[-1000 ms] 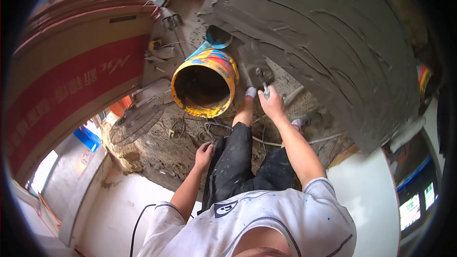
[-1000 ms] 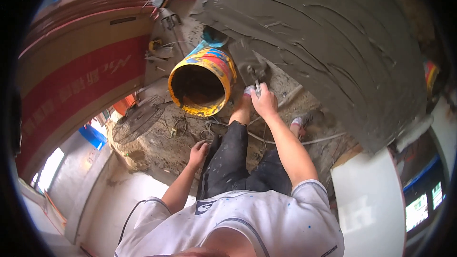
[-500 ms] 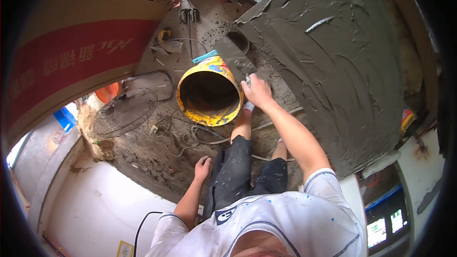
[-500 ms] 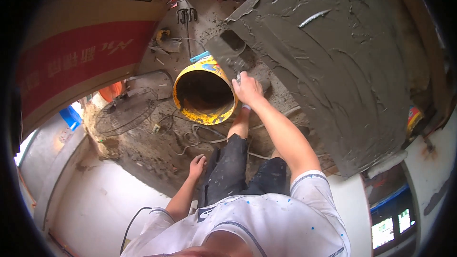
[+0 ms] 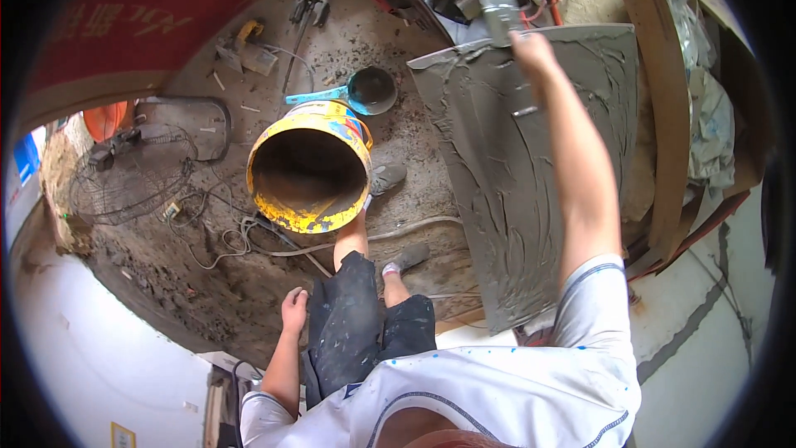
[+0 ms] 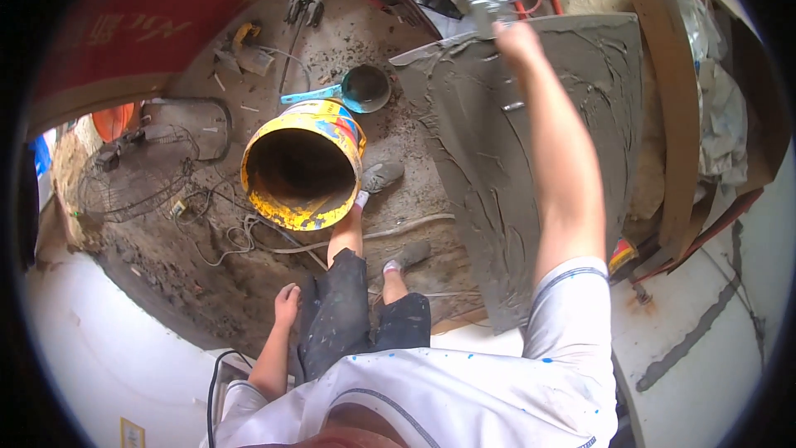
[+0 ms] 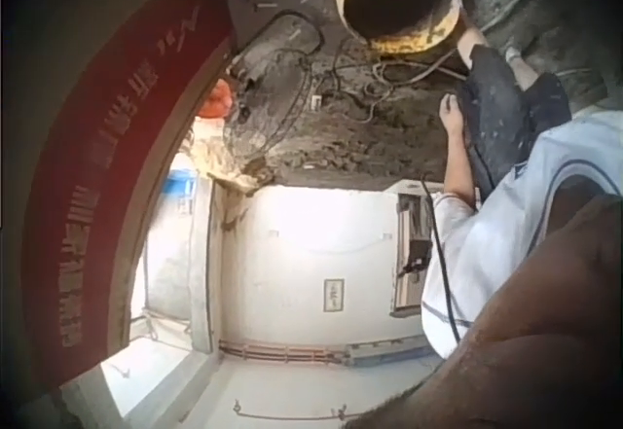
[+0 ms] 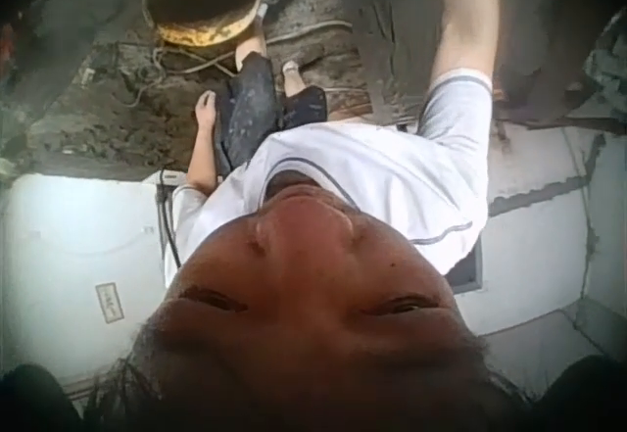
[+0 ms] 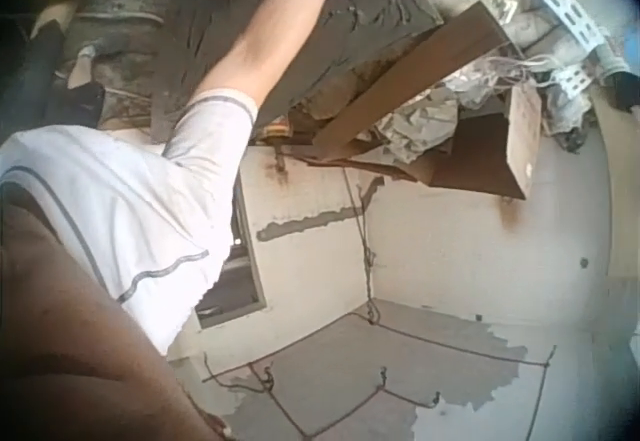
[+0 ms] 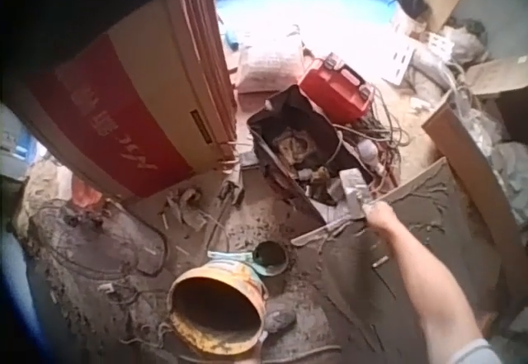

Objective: Applying mortar to a large floor tile using a trowel at a construction site.

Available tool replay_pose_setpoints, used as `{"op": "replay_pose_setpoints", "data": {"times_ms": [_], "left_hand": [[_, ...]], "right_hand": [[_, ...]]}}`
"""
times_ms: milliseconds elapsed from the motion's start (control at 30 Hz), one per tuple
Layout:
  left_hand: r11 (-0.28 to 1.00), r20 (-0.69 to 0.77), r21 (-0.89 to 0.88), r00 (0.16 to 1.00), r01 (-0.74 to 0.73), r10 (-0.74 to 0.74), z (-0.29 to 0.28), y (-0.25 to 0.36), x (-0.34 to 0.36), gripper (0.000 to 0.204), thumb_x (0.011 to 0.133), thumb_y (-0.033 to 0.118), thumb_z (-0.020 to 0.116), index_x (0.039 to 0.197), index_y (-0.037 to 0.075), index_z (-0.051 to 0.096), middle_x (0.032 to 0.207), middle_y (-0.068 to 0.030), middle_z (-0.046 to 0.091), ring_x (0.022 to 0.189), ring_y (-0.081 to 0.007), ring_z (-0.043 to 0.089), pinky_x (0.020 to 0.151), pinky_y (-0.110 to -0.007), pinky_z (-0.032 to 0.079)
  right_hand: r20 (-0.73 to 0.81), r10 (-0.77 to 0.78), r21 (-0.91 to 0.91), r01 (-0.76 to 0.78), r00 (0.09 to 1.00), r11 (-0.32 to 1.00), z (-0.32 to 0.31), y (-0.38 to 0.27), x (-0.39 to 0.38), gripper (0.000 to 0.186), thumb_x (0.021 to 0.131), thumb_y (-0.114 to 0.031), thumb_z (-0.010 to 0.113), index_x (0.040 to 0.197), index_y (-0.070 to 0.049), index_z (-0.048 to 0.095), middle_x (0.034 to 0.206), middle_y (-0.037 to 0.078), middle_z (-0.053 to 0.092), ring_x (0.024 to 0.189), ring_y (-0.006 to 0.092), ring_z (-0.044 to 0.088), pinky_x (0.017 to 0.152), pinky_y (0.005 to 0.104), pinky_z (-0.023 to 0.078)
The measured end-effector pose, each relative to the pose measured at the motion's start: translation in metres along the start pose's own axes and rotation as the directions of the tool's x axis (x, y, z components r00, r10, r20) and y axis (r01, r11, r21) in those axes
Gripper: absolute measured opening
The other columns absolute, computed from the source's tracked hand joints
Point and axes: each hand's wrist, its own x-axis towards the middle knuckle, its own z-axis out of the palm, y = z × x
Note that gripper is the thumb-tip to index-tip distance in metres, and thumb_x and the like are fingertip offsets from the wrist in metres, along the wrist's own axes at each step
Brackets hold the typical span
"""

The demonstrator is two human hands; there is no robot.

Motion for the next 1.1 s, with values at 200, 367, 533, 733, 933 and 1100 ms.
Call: {"op": "replay_pose_setpoints", "data": {"times_ms": [200, 367, 533, 733, 933, 1100], "left_hand": [[0.993, -0.115, 0.035, 0.987, -0.110, 0.114, -0.015, -0.004, 0.011, 0.047, 0.109, 0.030, 0.072, 0.140, -0.004, 0.072, 0.110, -0.0054, 0.077, 0.092, -0.0128, 0.069, 0.084, -0.029, 0.057], [0.999, 0.037, -0.032, 0.999, 0.002, -0.001, 0.030, 0.061, 0.010, 0.046, 0.109, 0.029, 0.073, 0.141, -0.004, 0.072, 0.110, -0.0065, 0.078, 0.095, -0.0144, 0.070, 0.088, -0.031, 0.058], [0.981, 0.071, -0.181, 0.993, -0.077, 0.091, 0.044, 0.059, 0.022, 0.039, 0.110, 0.025, 0.071, 0.139, -0.001, 0.071, 0.095, 0.0001, 0.070, 0.076, -0.0080, 0.060, 0.067, -0.026, 0.049], [0.993, -0.100, 0.011, 0.988, -0.116, 0.117, 0.025, 0.072, 0.010, 0.040, 0.105, 0.030, 0.075, 0.121, -0.006, 0.080, 0.105, -0.0100, 0.080, 0.090, -0.0176, 0.071, 0.085, -0.035, 0.059], [0.982, -0.208, 0.005, 0.961, -0.187, 0.184, -0.002, 0.165, -0.063, 0.040, 0.097, 0.031, 0.074, 0.110, -0.006, 0.082, 0.101, -0.0126, 0.081, 0.095, -0.0227, 0.071, 0.091, -0.042, 0.058], [0.891, 0.016, -0.400, 0.970, -0.214, 0.241, -0.039, 0.374, -0.164, 0.038, 0.102, 0.046, 0.066, 0.085, 0.012, 0.063, 0.070, -0.0051, 0.057, 0.053, -0.0259, 0.055, 0.047, -0.041, 0.047]], "right_hand": [[-0.075, -0.128, 0.190, 0.140, 0.989, 0.972, -0.032, -0.003, -0.020, 0.049, 0.106, -0.049, 0.068, 0.101, -0.001, 0.074, 0.085, 0.012, 0.069, 0.077, 0.0264, 0.068, 0.069, 0.0446, 0.053], [0.392, -0.205, 0.419, 0.024, 0.897, 0.908, 0.012, -0.071, -0.253, 0.021, 0.092, -0.026, 0.075, 0.093, -0.006, 0.068, 0.079, 0.000, 0.062, 0.067, 0.0150, 0.057, 0.060, 0.0378, 0.050], [0.866, -0.418, 0.427, -0.843, 0.276, 0.327, 0.217, -0.072, -0.401, 0.016, 0.105, -0.020, 0.072, 0.092, -0.012, 0.065, 0.074, -0.002, 0.060, 0.061, 0.0114, 0.058, 0.052, 0.0299, 0.049], [0.906, -0.123, 0.325, -0.852, 0.406, -0.411, 0.348, -0.055, -0.490, 0.024, 0.113, -0.029, 0.065, 0.100, -0.010, 0.060, 0.076, 0.004, 0.061, 0.065, 0.0211, 0.063, 0.061, 0.0361, 0.057], [0.611, -0.154, 0.782, -0.561, 0.776, 0.273, 0.197, 0.116, -0.610, 0.030, 0.112, -0.036, 0.071, 0.104, -0.007, 0.070, 0.083, 0.005, 0.068, 0.068, 0.0165, 0.067, 0.062, 0.0332, 0.058], [0.277, 0.387, 0.951, -0.307, 0.880, 0.019, 0.031, 0.360, -0.800, 0.023, 0.111, -0.027, 0.072, 0.113, -0.005, 0.072, 0.086, 0.011, 0.072, 0.074, 0.0205, 0.074, 0.061, 0.0336, 0.060]]}}
